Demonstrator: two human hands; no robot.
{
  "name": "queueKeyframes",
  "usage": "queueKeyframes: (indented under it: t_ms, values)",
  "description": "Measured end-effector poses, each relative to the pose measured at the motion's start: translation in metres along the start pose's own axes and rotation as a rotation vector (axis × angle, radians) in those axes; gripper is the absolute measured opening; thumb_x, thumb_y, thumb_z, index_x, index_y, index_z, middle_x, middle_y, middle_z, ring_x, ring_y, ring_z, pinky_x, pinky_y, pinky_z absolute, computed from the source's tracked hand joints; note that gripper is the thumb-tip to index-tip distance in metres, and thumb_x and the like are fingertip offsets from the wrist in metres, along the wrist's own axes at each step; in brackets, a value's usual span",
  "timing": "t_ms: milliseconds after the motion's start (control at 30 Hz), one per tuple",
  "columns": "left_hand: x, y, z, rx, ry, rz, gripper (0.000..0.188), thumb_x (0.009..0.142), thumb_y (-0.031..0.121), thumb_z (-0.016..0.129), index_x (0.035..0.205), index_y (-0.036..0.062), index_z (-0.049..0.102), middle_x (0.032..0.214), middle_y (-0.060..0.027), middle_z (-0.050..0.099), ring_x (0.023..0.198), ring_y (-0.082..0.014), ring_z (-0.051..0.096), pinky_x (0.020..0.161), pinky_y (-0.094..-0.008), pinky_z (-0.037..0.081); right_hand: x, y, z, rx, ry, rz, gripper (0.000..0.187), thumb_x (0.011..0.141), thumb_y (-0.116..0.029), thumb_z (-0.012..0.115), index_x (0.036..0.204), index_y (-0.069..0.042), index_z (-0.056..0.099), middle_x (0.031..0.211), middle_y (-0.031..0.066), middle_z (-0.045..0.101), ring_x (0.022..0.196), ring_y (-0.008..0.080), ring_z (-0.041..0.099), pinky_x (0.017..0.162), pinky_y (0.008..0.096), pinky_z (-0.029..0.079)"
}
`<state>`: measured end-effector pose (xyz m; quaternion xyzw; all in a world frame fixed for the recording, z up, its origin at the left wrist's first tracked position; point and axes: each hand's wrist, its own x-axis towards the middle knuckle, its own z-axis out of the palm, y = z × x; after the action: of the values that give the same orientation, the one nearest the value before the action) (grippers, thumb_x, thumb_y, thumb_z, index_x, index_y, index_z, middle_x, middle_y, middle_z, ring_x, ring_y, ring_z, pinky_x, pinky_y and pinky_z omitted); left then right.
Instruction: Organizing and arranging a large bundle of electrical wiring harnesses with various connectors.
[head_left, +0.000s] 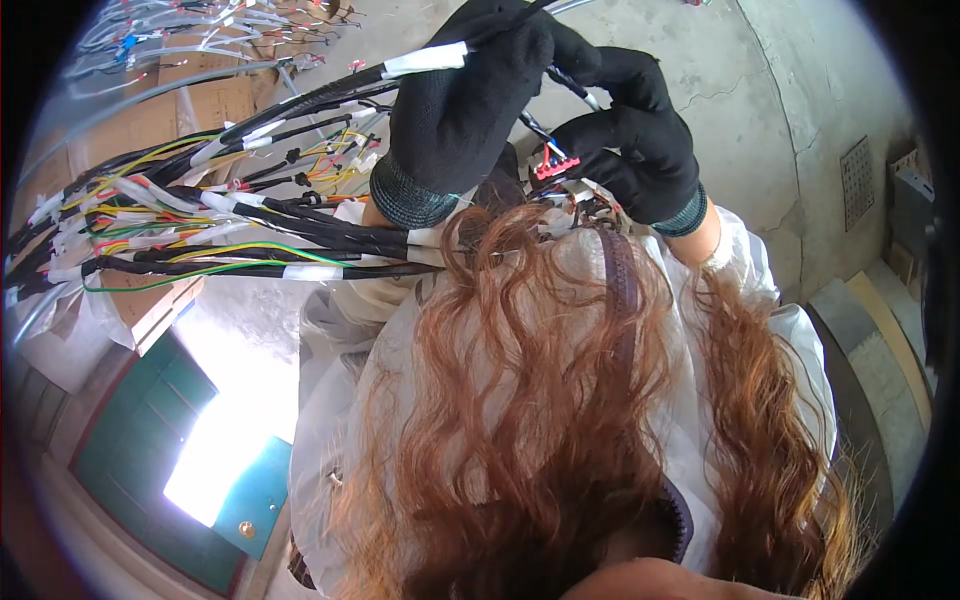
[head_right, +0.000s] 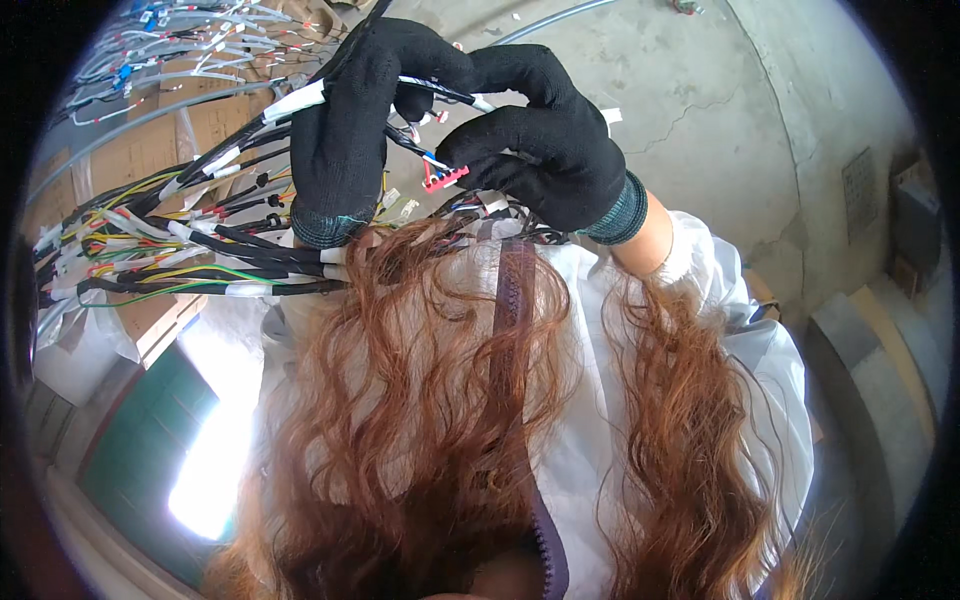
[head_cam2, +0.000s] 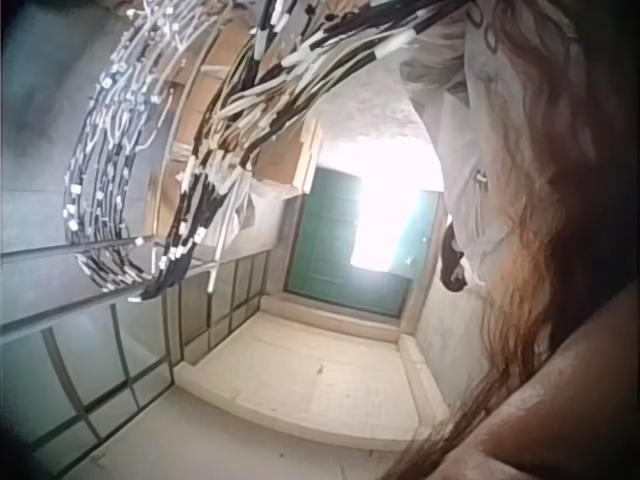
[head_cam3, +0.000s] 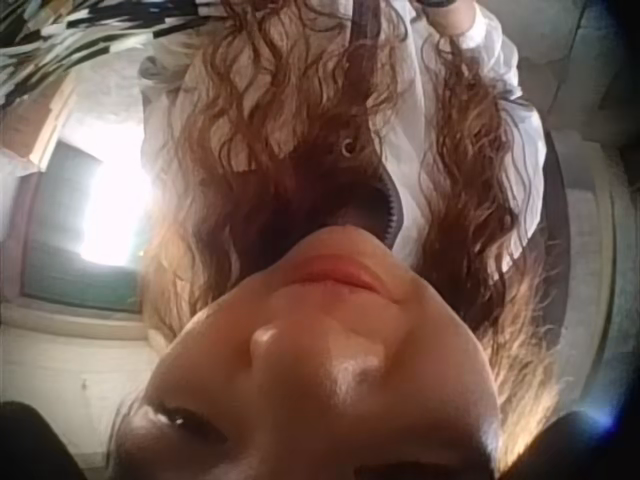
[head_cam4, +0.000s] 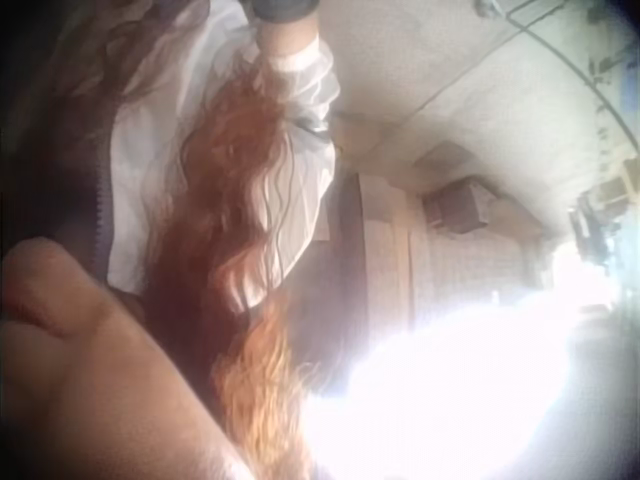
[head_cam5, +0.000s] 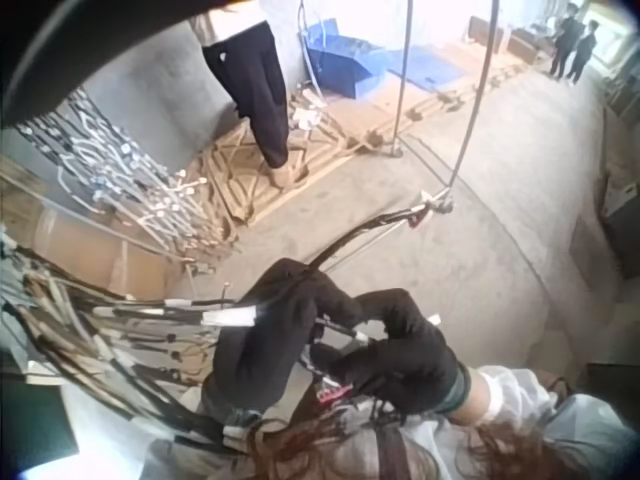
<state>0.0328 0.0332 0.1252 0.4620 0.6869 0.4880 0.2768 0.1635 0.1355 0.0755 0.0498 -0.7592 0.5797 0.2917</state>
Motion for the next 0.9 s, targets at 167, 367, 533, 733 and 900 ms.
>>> queueKeyframes:
  t_ms: [167,367,533,733,900]
  values:
    - [0.0,-0.026,-0.002,-0.214,0.039,-0.031,0.037,0.089,0.03,0.027,0.088,0.0016,0.052,0.08,-0.0068,0.057,0.057,-0.006,0.043,0.05,-0.019,0.035,0.003,-0.006,-0.003,-0.062,0.09,0.03,0.02,0.061,-0.003,0.065,0.081,-0.006,0.06,0.095,0.0115,0.052,0.089,0.0238,0.051,0.075,0.0318,0.042]
    - [0.004,-0.01,0.003,-0.195,-0.004,-0.303,0.037,0.087,0.033,0.033,0.091,0.0029,0.054,0.064,-0.0008,0.055,0.046,-0.0021,0.038,0.04,-0.0165,0.027,-0.002,-0.016,0.001,0.249,-0.015,0.216,0.023,0.072,-0.003,0.056,0.094,0.003,0.051,0.084,0.011,0.056,0.072,0.0197,0.056,0.068,0.0299,0.043]
    - [0.001,-0.003,0.015,-0.149,0.16,-0.282,0.037,0.087,0.034,0.036,0.096,0.0029,0.054,0.05,0.0016,0.047,0.038,-0.0028,0.034,0.036,-0.0182,0.025,0.003,-0.018,-0.002,1.086,-0.11,0.563,0.028,0.081,-0.014,0.047,0.101,0.005,0.045,0.09,0.0128,0.054,0.08,0.0202,0.055,0.074,0.0306,0.042]
    - [0.0,-0.025,0.008,-0.96,0.1,-0.244,0.033,0.086,0.032,0.037,0.107,0.0062,0.044,0.054,-0.0016,0.046,0.045,-0.0092,0.044,0.041,-0.0191,0.033,0.011,-0.022,-0.008,1.606,0.032,0.635,0.048,0.087,-0.034,0.032,0.112,0.006,0.04,0.098,0.0207,0.053,0.085,0.0277,0.056,0.075,0.0351,0.043]
    - [-0.003,-0.062,-0.008,-0.971,0.181,-0.724,0.033,0.084,0.032,0.041,0.102,0.0042,0.046,0.073,-0.0021,0.05,0.058,-0.011,0.048,0.049,-0.0217,0.039,0.021,-0.043,-0.014,1.713,0.184,0.77,0.053,0.087,-0.039,0.028,0.115,0.005,0.038,0.098,0.0215,0.054,0.083,0.0279,0.057,0.072,0.0357,0.045]
